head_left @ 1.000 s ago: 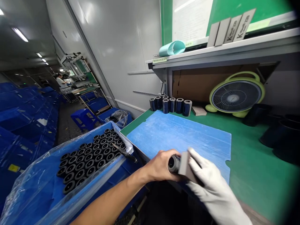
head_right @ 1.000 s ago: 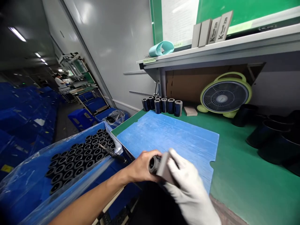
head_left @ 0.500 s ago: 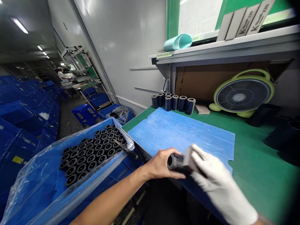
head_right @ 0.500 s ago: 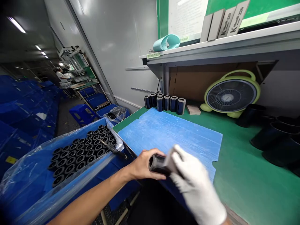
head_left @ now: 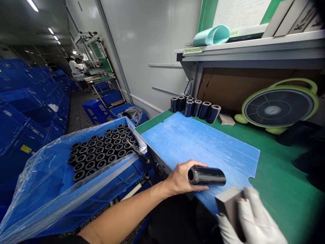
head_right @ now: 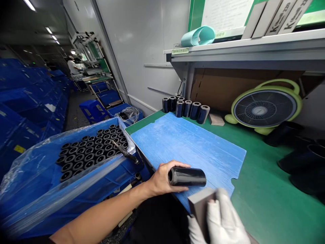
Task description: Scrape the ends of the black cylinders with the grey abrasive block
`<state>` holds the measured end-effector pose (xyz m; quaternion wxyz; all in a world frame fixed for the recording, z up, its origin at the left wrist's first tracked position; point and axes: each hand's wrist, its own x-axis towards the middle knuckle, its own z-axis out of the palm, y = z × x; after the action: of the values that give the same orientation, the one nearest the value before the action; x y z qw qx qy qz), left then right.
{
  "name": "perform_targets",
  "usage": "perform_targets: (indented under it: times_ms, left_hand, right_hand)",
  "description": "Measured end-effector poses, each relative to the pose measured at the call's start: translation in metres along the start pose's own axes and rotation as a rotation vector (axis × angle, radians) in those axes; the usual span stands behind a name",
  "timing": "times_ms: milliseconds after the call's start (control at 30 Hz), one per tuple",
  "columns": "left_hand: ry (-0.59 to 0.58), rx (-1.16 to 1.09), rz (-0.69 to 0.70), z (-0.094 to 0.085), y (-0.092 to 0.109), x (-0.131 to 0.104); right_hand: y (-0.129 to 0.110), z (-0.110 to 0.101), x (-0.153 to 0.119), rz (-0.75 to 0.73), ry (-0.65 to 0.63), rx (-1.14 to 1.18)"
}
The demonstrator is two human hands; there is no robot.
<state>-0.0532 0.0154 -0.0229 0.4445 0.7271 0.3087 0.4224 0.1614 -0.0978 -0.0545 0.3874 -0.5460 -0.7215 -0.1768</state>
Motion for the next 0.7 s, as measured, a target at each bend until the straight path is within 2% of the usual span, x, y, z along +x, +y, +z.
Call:
perform_targets:
  times_ms: [100,200,233,367,467,600,700]
  left_hand:
    - [0.004,0.008,0.012,0.000,-0.003,-0.002]
    - [0.010,0.055,0.008,0.001,-0.007,-0.003]
    - [0.007,0.064,0.002,0.001,-0.007,-0.002]
    - [-0.007,0.049,0.007,0.002,-0.007,-0.001]
    - [0.004,0.061,0.007,0.002,-0.007,0.000]
    - [0.001,0.055,-0.007,0.002,-0.008,0.000]
    - [-0.024,0.058,-0.011,0.001,-0.010,0.001]
  right_hand:
    - [-0.040,0.009,0.044,-0.172,-0.116,-0.061]
    - [-0.059,0.019,0.071,-0.092,-0.152,-0.089]
    - [-0.060,0.021,0.074,-0.077,-0.155,-0.079]
    - [-0.055,0.024,0.071,-0.177,-0.180,-0.048]
    - [-0.052,0.022,0.070,-0.047,-0.177,-0.044]
    - [-0.055,0.021,0.072,-0.156,-0.232,-0.025]
    - [-0.056,0.022,0.074,-0.056,-0.208,-0.029]
